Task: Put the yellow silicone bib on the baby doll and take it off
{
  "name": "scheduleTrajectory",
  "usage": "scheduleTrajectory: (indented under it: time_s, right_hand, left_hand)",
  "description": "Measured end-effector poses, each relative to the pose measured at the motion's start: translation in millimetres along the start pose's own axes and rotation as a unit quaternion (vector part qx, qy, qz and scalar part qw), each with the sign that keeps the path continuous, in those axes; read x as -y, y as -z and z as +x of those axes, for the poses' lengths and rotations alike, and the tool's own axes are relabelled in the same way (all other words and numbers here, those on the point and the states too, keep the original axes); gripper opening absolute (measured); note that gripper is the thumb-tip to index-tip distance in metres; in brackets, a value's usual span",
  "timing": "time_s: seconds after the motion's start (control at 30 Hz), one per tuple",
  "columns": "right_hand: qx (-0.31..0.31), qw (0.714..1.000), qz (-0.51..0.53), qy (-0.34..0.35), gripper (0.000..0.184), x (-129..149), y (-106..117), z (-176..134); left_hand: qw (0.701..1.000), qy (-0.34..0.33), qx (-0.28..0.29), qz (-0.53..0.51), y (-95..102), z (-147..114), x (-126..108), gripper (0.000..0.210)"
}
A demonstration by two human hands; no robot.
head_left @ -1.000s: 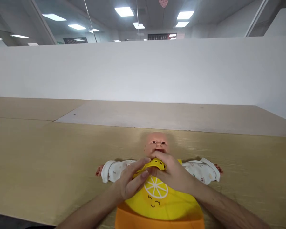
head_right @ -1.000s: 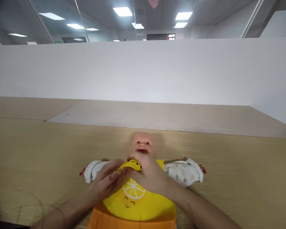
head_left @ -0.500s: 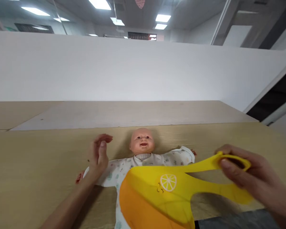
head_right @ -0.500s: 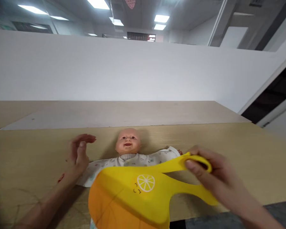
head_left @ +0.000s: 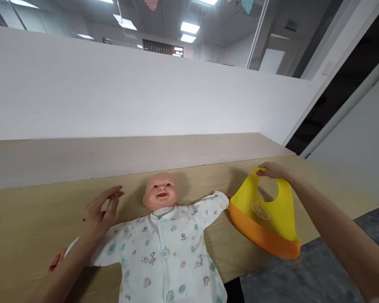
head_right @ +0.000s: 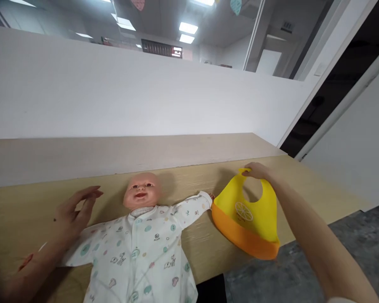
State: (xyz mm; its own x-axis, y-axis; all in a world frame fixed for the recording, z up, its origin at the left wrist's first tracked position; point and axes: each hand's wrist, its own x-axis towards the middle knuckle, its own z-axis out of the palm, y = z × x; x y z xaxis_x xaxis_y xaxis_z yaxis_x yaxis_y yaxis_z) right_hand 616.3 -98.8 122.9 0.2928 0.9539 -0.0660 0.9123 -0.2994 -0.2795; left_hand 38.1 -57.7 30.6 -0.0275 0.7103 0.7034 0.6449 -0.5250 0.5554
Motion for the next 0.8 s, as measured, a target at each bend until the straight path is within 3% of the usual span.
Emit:
scheduleTrajectory:
  time_s: [0.13,0.23,0.43,0.6,0.8]
  right_hand:
    - [0.071,0.989,-0.133,-0.006,0.031,-7,-7,49]
    - [0.048,0.981,-0.190,0.004,0.036,-6,-13,70]
    - [0.035,0.979,-0.200,0.009,0.040,-5,-39,90]
    - [-0.028,0.986,-0.161,-0.023,0.044,-22,-55,93]
    - [-0.124,0.982,-0.105,-0.098,0.066,-42,-61,88]
  left_hand:
    - [1.000,-0.009,0.011,-0.002,0.6,0,1,0.019]
    - [0.998,-0.039,0.031,-0.031,0.9,0,2,0.019]
    - [0.995,-0.061,0.066,-0.053,0.5,-1,1,0.021]
    - [0.996,-0.042,0.071,-0.045,2.3,0,-3,0.021]
    - [0.994,-0.005,0.108,-0.030,3.6,0,-8,0.027]
